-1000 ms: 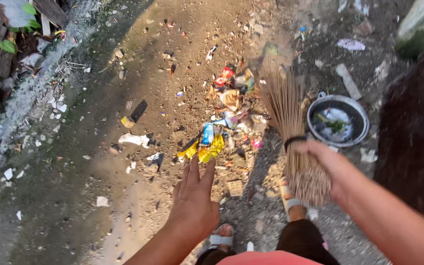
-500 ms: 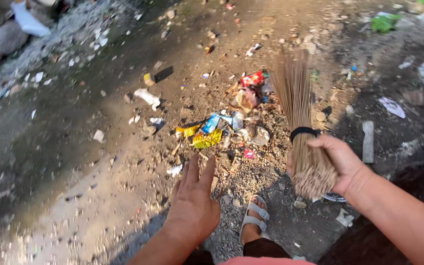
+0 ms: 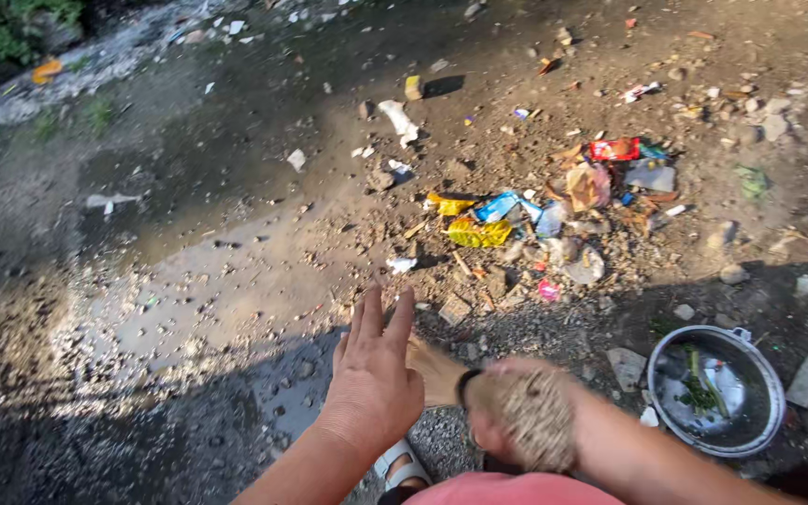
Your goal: The person sweeps trash, scraps, and organic debris on an outdoor concrete and dirt path using a bundle of sticks and picks up some items by hand.
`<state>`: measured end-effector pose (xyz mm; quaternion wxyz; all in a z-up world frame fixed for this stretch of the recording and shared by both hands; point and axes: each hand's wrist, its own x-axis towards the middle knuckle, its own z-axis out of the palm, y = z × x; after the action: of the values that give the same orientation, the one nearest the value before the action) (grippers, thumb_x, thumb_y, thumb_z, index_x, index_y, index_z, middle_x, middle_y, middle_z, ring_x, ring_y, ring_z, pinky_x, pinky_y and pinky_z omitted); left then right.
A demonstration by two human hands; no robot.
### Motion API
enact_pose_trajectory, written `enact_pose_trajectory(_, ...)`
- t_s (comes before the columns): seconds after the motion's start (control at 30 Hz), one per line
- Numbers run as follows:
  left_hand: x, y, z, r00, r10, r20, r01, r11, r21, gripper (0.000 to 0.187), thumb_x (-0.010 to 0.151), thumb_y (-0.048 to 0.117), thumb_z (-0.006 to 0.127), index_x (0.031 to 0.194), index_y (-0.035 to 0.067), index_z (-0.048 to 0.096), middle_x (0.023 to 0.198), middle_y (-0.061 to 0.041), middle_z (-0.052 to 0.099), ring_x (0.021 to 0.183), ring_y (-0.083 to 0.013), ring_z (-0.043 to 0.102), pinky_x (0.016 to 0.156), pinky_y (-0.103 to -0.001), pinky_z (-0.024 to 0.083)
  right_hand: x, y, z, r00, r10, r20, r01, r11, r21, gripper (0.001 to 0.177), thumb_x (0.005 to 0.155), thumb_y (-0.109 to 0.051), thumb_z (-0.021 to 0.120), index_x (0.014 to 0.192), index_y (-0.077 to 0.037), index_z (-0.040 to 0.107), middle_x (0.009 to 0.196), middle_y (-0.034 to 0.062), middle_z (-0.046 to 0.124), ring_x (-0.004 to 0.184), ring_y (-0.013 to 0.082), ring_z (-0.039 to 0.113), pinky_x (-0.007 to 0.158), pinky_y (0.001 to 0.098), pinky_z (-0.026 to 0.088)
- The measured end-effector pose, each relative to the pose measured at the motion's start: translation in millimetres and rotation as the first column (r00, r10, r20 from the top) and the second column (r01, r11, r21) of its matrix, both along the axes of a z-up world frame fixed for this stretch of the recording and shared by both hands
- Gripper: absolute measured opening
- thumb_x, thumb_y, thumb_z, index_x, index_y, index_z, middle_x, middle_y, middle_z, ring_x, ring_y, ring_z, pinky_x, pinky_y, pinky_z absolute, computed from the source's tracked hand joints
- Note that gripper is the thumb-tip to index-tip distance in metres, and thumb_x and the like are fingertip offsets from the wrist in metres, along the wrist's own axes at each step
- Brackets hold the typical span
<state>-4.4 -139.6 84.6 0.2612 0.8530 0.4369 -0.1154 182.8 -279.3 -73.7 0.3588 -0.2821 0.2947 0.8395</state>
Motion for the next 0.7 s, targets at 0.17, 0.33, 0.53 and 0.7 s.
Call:
enact_pose_trajectory(0.17,-28.6,-6.2,7.9,0.998,0.017,-0.059,-0.02,0.999,-0.05,0.098,0.077,0.01,0.064,0.163,0.018,0.018,0.168,-0.022,0.009,0.152,-0.0396,0.012,0.118,-0.057,0.021,168.5,-19.5,-8.4,0.873,-0.209,0.44,0.259,0.964,-0.055,0.034,0.101,-0.037,0.056,0.107,-0.003,0.053,0.078,0.0056,0.063,0.053,0.0158,0.063,0.039,0.0229,0.054)
enact_pose_trajectory(0.33,-30.8,-5.5,10.0,0.997,0.022,-0.068,-0.026,0.998,-0.054,0.099,0.077,0.008,0.065,0.163,0.019,0.018,0.169,-0.021,0.008,0.152,-0.039,0.009,0.119,-0.057,0.019,226.3,-17.0,50.1,0.608,-0.273,0.745,0.177,0.962,0.208,0.041,0.094,-0.034,0.052,0.115,0.0,0.055,0.086,0.015,0.066,0.071,0.0209,0.07,0.057,0.0304,0.062)
enact_pose_trajectory(0.53,-18.3,-1.7,8.4,1.0,-0.021,0.018,0.022,0.999,-0.043,0.101,0.075,0.01,0.065,0.164,0.017,0.016,0.168,-0.023,0.009,0.152,-0.039,0.012,0.118,-0.055,0.021,115.5,-23.7,81.8,0.614,-0.101,0.783,0.089,0.994,0.058,0.044,0.086,-0.038,0.056,0.114,-0.004,0.057,0.08,0.0159,0.068,0.065,0.0281,0.069,0.054,0.0435,0.061)
enact_pose_trajectory(0.7,6.0,8.2,8.5,0.998,-0.06,0.007,0.06,0.998,-0.012,0.098,0.077,0.009,0.063,0.163,0.018,0.017,0.169,-0.023,0.009,0.153,-0.0413,0.01,0.118,-0.056,0.02,52.9,-35.2,108.6,0.911,-0.147,0.385,0.155,0.988,0.01,0.052,0.084,-0.035,0.057,0.116,0.006,0.054,0.085,0.0186,0.063,0.065,0.0265,0.064,0.052,0.0407,0.061)
